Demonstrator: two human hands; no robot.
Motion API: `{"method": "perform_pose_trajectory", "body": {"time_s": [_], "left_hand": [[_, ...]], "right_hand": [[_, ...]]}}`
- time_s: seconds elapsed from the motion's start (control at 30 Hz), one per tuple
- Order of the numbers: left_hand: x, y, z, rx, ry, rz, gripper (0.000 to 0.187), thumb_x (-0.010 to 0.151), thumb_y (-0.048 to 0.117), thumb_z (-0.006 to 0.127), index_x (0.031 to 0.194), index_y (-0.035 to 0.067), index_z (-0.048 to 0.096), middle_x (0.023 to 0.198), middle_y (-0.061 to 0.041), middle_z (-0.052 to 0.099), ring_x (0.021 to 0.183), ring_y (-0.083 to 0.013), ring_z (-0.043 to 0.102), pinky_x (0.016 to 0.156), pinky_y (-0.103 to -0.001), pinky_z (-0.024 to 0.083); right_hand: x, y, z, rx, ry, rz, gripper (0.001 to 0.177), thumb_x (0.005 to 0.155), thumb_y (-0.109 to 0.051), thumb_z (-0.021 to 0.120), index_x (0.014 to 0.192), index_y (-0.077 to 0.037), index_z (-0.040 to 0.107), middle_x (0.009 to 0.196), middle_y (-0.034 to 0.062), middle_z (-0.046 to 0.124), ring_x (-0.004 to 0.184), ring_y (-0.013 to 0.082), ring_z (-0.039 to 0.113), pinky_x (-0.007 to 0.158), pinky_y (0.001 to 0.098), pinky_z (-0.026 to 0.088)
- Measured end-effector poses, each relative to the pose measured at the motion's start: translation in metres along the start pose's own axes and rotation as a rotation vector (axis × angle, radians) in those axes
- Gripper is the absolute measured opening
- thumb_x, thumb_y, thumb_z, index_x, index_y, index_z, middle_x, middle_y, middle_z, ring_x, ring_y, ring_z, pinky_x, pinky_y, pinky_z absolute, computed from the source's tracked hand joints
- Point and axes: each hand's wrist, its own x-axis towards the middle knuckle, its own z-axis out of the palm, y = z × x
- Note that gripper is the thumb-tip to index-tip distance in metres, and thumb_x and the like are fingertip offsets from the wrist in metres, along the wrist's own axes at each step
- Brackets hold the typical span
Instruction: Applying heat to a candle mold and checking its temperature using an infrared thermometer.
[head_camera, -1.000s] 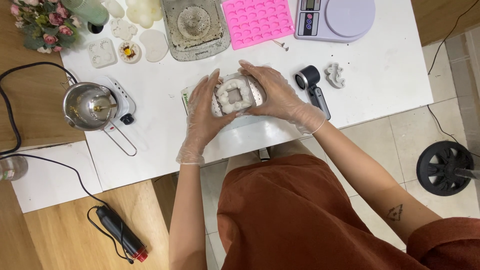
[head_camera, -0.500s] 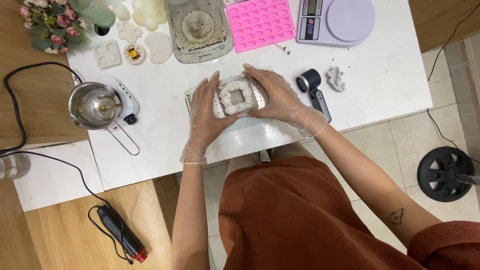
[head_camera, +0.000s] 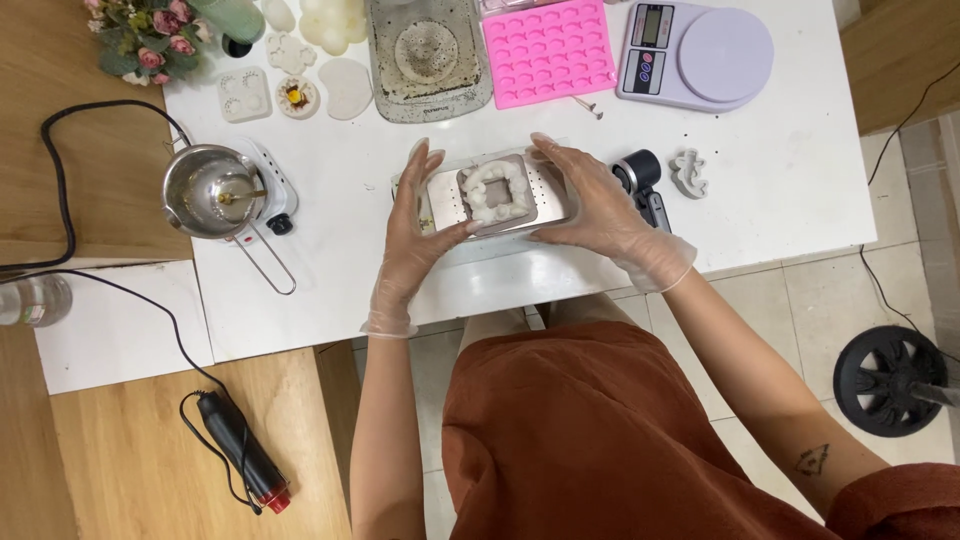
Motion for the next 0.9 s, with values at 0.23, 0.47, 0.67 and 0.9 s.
{"method": "perform_pose_trajectory", "body": {"time_s": [0.23, 0.47, 0.67, 0.9], "left_hand": [[-0.011, 0.013, -0.004, -0.313, 0.017, 0.037, 0.103, 0.079, 0.020, 0.088, 0.162, 0.017, 0.027, 0.162, -0.014, 0.044, 0.156, -0.0264, 0.035, 0.133, -0.047, 0.024], [-0.013, -0.019, -0.002, -0.174, 0.273, -0.027, 0.052, 0.098, 0.011, 0.068, 0.149, 0.010, 0.054, 0.121, -0.010, 0.075, 0.121, -0.0195, 0.070, 0.108, -0.038, 0.056], [-0.011, -0.056, 0.006, -0.269, 0.408, -0.177, 0.039, 0.102, 0.008, 0.066, 0.140, 0.001, 0.063, 0.098, -0.010, 0.071, 0.092, -0.0172, 0.068, 0.090, -0.036, 0.060], [-0.017, -0.040, 0.014, -0.184, 0.341, -0.095, 0.039, 0.106, 0.019, 0.057, 0.141, 0.002, 0.055, 0.111, -0.008, 0.071, 0.107, -0.0150, 0.069, 0.098, -0.031, 0.056]], "right_hand": [[-0.009, -0.011, -0.016, 0.019, 0.002, 0.024, 0.125, 0.059, -0.034, 0.094, 0.161, -0.024, 0.022, 0.155, 0.0112, 0.045, 0.142, 0.0317, 0.041, 0.121, 0.0515, 0.029], [-0.014, -0.011, -0.023, 0.074, 0.013, 0.078, 0.103, 0.071, -0.028, 0.087, 0.157, -0.024, 0.030, 0.147, 0.0095, 0.051, 0.139, 0.0273, 0.047, 0.121, 0.0474, 0.033], [0.006, 0.007, -0.022, 0.135, 0.096, -0.078, 0.038, 0.093, -0.019, 0.074, 0.130, -0.017, 0.063, 0.137, 0.0048, 0.066, 0.131, 0.0222, 0.061, 0.114, 0.0378, 0.044], [0.057, -0.035, -0.046, -0.209, -0.018, -0.299, 0.028, 0.083, -0.025, 0.081, 0.111, -0.018, 0.078, 0.119, 0.0001, 0.074, 0.110, 0.0192, 0.066, 0.101, 0.0371, 0.052]]}}
